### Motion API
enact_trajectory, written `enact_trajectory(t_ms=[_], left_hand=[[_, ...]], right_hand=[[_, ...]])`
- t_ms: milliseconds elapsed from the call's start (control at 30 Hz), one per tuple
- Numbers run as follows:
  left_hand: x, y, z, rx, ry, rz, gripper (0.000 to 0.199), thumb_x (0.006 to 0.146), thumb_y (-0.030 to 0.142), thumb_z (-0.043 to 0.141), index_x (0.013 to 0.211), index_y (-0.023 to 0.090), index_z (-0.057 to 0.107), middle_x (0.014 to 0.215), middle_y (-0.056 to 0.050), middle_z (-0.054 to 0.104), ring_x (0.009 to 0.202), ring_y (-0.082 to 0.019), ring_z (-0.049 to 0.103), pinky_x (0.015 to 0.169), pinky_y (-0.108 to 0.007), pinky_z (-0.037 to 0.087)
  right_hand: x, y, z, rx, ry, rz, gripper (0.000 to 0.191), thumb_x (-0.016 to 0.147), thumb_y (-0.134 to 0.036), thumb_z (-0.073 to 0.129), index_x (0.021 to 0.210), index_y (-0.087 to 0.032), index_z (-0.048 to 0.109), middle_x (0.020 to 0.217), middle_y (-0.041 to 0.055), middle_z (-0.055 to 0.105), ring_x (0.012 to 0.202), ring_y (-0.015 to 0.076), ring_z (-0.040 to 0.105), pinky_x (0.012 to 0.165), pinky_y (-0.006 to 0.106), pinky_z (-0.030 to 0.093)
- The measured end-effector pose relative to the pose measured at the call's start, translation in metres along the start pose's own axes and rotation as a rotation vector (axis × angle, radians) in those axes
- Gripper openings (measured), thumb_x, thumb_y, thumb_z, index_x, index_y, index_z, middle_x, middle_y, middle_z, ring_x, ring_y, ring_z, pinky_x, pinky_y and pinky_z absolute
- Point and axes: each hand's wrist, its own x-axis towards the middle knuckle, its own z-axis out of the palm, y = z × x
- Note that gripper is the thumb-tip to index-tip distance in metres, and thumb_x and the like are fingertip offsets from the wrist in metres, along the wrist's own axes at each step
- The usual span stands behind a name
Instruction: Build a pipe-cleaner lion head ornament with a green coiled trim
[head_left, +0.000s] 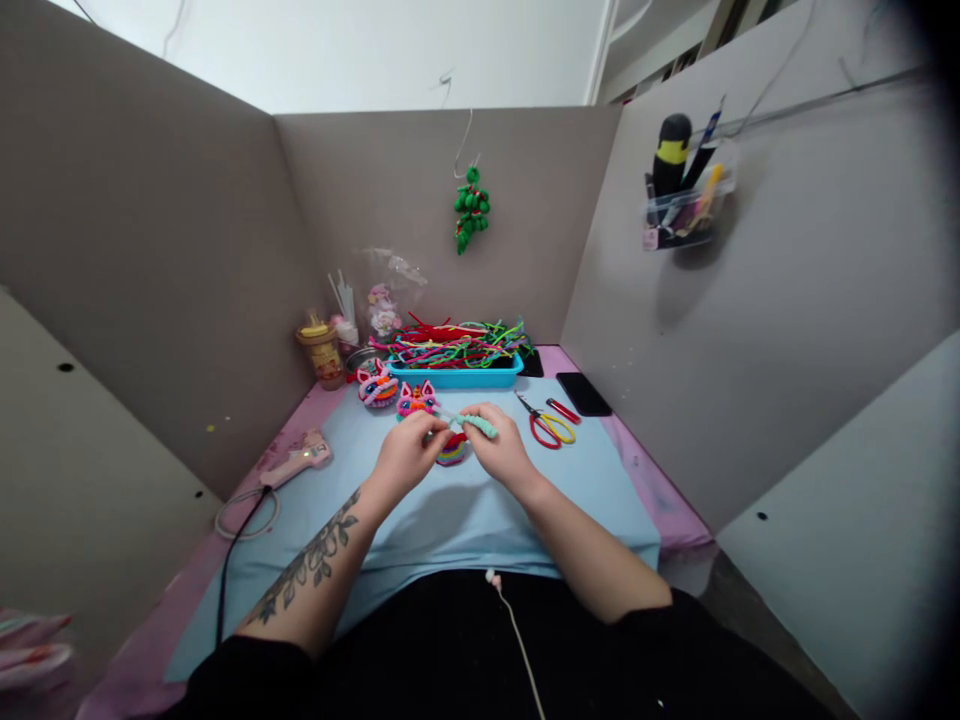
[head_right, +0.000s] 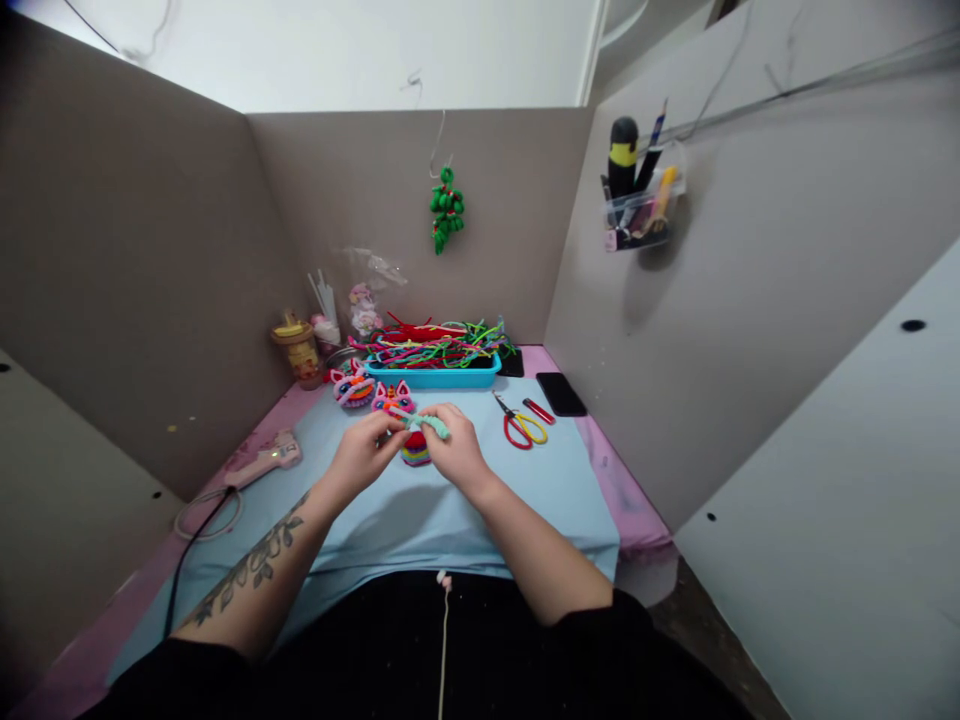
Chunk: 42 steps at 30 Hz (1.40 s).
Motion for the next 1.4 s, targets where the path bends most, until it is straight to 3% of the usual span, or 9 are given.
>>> enact_trajectory(t_ms=[100,200,333,533,800,1133,1267,1400], left_hand=[[-0.002,0.007,-0.001,0.226,-0.025,0.052,0.016,0.086,0.029,0.051,0.081,0.018,0.062,0.081,-0.004,0.062,0.072,-0.015,0.058,0.064,-0.024,0.041],[-0.001,0.013,-0.005,0.402,-0.093,0.106,0.018,0.087,0.029,0.049,0.081,0.017,0.062,0.079,-0.005,0.061,0.069,-0.015,0.058,0.06,-0.024,0.04],[0.004,0.012,-0.012,0.454,-0.142,0.15,0.018,0.087,0.025,0.047,0.08,0.017,0.061,0.081,-0.006,0.062,0.069,-0.015,0.058,0.059,-0.024,0.039],[0.009,-0.006,-0.016,0.155,-0.221,0.065,0.014,0.084,0.026,0.05,0.08,0.017,0.061,0.081,-0.004,0.062,0.071,-0.015,0.055,0.063,-0.024,0.04],[0.01,-0.011,-0.017,-0.501,-0.42,-0.209,0.028,0.078,0.041,0.057,0.071,0.013,0.057,0.059,0.003,0.048,0.055,-0.01,0.041,0.052,-0.022,0.03],[0.005,-0.011,-0.007,-0.726,-0.295,-0.332,0.033,0.071,0.045,0.063,0.068,0.013,0.057,0.052,0.004,0.045,0.049,-0.008,0.039,0.049,-0.021,0.031],[0.003,-0.017,0.006,-0.665,-0.192,-0.332,0.031,0.073,0.045,0.06,0.071,0.014,0.057,0.052,0.004,0.047,0.049,-0.008,0.041,0.05,-0.021,0.033],[0.002,-0.025,0.024,-0.547,-0.045,-0.26,0.029,0.075,0.043,0.059,0.076,0.014,0.06,0.066,-0.001,0.057,0.058,-0.011,0.048,0.056,-0.023,0.038]], right_hand=[[-0.002,0.006,0.0,-0.192,-0.004,-0.157,0.019,0.077,-0.012,0.049,0.091,-0.018,0.06,0.088,0.0064,0.06,0.088,0.0204,0.056,0.081,0.032,0.045],[-0.005,0.007,-0.001,-0.421,-0.11,-0.214,0.03,0.072,-0.006,0.05,0.097,-0.017,0.059,0.094,0.0093,0.059,0.089,0.0225,0.055,0.078,0.032,0.045],[-0.006,0.006,-0.005,-0.609,-0.227,-0.285,0.027,0.076,-0.005,0.051,0.096,-0.019,0.061,0.094,0.0096,0.06,0.085,0.0211,0.054,0.072,0.029,0.044],[-0.002,0.01,-0.012,-0.541,-0.331,-0.419,0.021,0.079,-0.008,0.052,0.094,-0.018,0.062,0.092,0.0083,0.063,0.086,0.0198,0.055,0.072,0.028,0.043],[-0.003,0.013,-0.018,-0.108,-0.373,-0.414,0.033,0.071,0.0,0.048,0.095,-0.019,0.061,0.091,0.0057,0.061,0.086,0.0169,0.057,0.077,0.029,0.047],[-0.006,0.002,-0.016,0.059,-0.242,-0.202,0.011,0.08,-0.014,0.054,0.085,-0.019,0.062,0.081,0.0041,0.06,0.078,0.0161,0.058,0.074,0.03,0.047],[-0.005,0.01,-0.007,0.063,-0.17,-0.11,0.009,0.078,-0.017,0.056,0.083,-0.019,0.064,0.081,0.0034,0.062,0.08,0.0163,0.058,0.076,0.03,0.046],[0.0,0.026,0.007,0.065,-0.078,0.029,0.012,0.075,-0.018,0.054,0.081,-0.018,0.065,0.08,0.0024,0.064,0.079,0.0152,0.059,0.076,0.029,0.047]])
